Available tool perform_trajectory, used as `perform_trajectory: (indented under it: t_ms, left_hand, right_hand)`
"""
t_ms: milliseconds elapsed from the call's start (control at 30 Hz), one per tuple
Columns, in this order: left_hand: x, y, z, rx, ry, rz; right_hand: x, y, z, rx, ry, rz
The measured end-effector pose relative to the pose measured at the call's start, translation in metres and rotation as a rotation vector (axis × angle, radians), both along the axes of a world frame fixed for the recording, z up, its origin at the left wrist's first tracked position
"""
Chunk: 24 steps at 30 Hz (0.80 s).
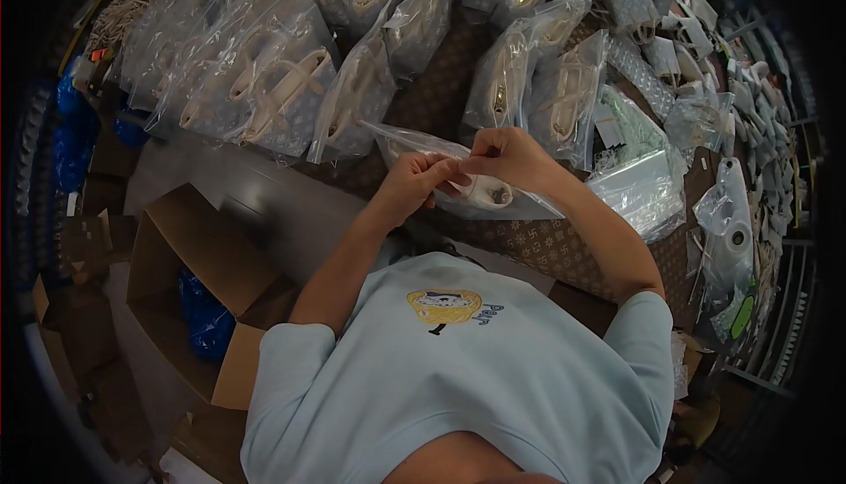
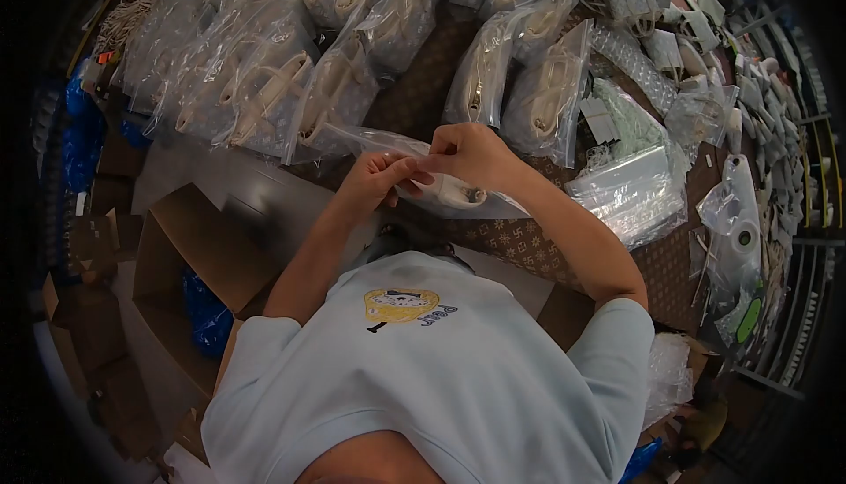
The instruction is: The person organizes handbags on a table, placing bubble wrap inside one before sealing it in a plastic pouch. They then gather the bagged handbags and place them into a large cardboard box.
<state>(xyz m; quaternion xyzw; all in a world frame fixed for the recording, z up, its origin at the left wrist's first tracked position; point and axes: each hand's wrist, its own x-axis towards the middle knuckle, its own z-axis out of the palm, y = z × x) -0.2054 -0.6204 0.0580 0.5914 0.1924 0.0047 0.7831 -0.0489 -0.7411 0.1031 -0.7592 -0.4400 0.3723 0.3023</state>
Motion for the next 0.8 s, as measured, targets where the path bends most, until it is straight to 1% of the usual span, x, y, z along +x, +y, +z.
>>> perform_trajectory:
  t_ms: [33,67,133,167,233,367,433,467,533,567,600,633,667,700,733,767,800]
  left_hand:
    - [0.000,-0.001,0.000,0.020,-0.008,0.004]
    - [0.000,-0.002,0.001,0.021,-0.010,0.005]
    - [0.001,-0.004,0.004,-0.010,-0.042,0.065]
    - [0.001,-0.003,0.003,-0.010,-0.042,0.068]
    - [0.003,-0.001,-0.001,-0.016,-0.039,0.110]
    - [0.001,-0.003,-0.001,-0.013,-0.024,0.141]
    - [-0.010,-0.016,-0.008,-0.019,-0.020,0.041]
    - [-0.022,-0.022,-0.006,-0.017,-0.012,0.029]
    - [-0.036,-0.024,0.002,-0.046,-0.008,0.065]
    - [-0.042,-0.014,0.007,-0.053,-0.004,0.055]
    - [-0.053,0.000,0.015,-0.011,0.127,-0.055]
    - [-0.056,0.008,0.024,0.039,0.243,-0.158]
    - [-0.055,0.008,0.032,0.040,0.239,-0.160]
    - [-0.057,0.008,0.041,0.322,0.226,-0.065]
    - [-0.059,0.008,0.048,0.600,0.216,0.032]
    - [-0.056,0.007,0.054,0.597,0.216,0.041]
    - [-0.046,0.006,0.059,0.872,-0.087,0.161]
  right_hand:
    - [0.002,0.000,-0.004,0.006,0.131,-0.017]
    - [0.003,0.002,-0.008,0.007,0.129,-0.015]
    - [0.003,0.006,-0.012,0.053,0.274,-0.053]
    - [-0.001,0.007,-0.010,0.053,0.274,-0.050]
    - [-0.013,0.012,0.003,0.112,-0.290,0.002]
    - [-0.004,0.022,-0.009,0.185,-0.331,-0.003]
    - [0.018,0.025,-0.019,0.370,-0.675,-0.241]
    - [0.024,0.021,-0.017,0.367,-0.669,-0.254]
    - [0.044,0.018,0.001,0.257,-0.658,-0.293]
    - [0.042,0.017,0.002,0.319,-0.756,-0.237]
    - [0.038,0.015,-0.001,0.302,-0.746,-0.252]
    - [0.039,0.017,0.000,0.330,-0.780,-0.216]
    - [0.040,0.022,0.003,0.364,-0.816,-0.174]
    - [0.035,0.024,0.007,0.367,-0.820,-0.171]
    - [0.024,0.022,0.013,0.444,-0.852,-0.126]
    - [0.013,0.019,0.018,0.522,-0.884,-0.077]
    - [0.002,0.015,0.024,0.525,-0.887,-0.067]
